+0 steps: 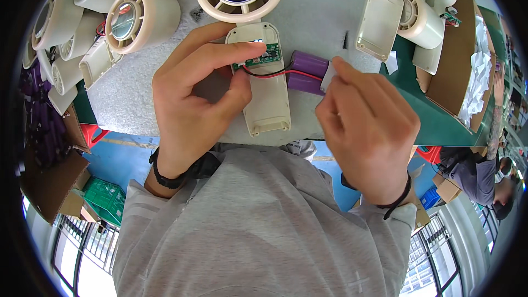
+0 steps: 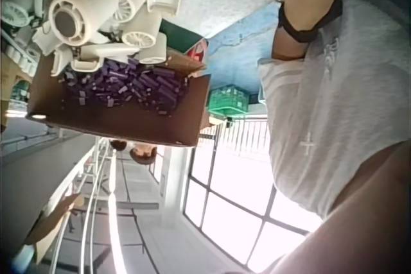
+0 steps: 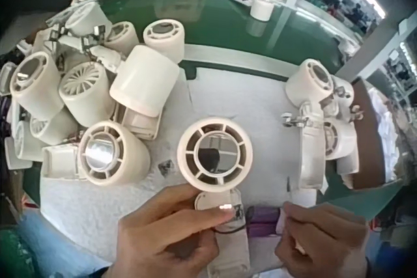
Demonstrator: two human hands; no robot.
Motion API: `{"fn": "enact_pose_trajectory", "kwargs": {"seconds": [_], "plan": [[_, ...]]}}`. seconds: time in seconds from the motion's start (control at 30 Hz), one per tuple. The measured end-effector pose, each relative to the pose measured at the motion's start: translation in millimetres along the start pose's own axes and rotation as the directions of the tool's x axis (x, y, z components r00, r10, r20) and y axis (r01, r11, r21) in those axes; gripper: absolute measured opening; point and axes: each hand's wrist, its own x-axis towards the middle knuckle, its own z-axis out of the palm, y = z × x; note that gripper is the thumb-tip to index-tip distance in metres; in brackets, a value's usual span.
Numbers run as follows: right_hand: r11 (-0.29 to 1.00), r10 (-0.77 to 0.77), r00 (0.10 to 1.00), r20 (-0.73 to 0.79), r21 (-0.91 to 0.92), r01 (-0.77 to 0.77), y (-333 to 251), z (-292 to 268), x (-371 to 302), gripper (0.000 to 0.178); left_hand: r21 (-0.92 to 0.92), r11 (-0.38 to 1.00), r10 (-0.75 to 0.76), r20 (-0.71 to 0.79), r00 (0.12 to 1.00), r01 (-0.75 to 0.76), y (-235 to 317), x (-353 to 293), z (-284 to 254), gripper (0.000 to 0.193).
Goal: The person assembles portable fans by connecting battery wires to circuit boards and fitting the boards and batteries into the plastic fan housings by hand.
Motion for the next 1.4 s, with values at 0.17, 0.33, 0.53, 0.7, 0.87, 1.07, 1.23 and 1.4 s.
{"fn": "enact_pose_trajectory", "kwargs": {"seconds": [0.17,0.33,0.53,0.7,0.87,1.07,1.23,1.4], "plan": [[0.991,-0.008,1.000,-0.009,0.133,0.009,8.7,-0.1,0.0,0.014,-0.029,0.999,0.017,-0.010,1.000,-0.018,-5.2,0.7,1.7,0.037],[0.991,0.059,0.998,0.002,0.123,-0.059,2.7,-2.6,0.3,0.012,-0.022,1.000,0.017,-0.008,1.000,-0.017,-4.3,2.7,-0.5,0.037],[0.993,0.056,0.995,0.088,0.099,-0.064,-2.4,-10.2,5.2,0.015,-0.008,0.998,0.057,-0.065,0.996,-0.057,-1.7,6.3,2.8,0.033],[0.998,0.054,0.993,0.103,0.016,-0.056,-14.2,-5.7,7.0,0.018,-0.019,0.998,0.053,-0.052,0.997,-0.054,-1.7,2.7,-2.1,0.033],[0.992,0.085,0.993,0.080,0.083,-0.092,-10.0,-3.1,2.8,0.018,-0.014,0.999,0.046,-0.048,0.998,-0.047,-2.2,-1.1,1.6,0.033],[0.979,0.126,0.989,0.082,0.153,-0.137,-3.7,-6.0,1.0,0.017,-0.025,0.999,0.029,-0.050,0.998,-0.030,-3.4,-0.4,1.0,0.033],[0.938,0.220,0.967,0.126,0.246,-0.245,2.3,-12.7,0.6,0.017,-0.023,0.997,0.071,-0.054,0.996,-0.072,-4.7,2.0,0.5,0.032],[0.925,0.325,0.946,-0.002,0.206,-0.318,29.4,-45.5,-2.1,0.011,-0.049,0.998,0.047,-0.037,0.998,-0.049,-3.7,0.9,-2.9,0.031]]}}
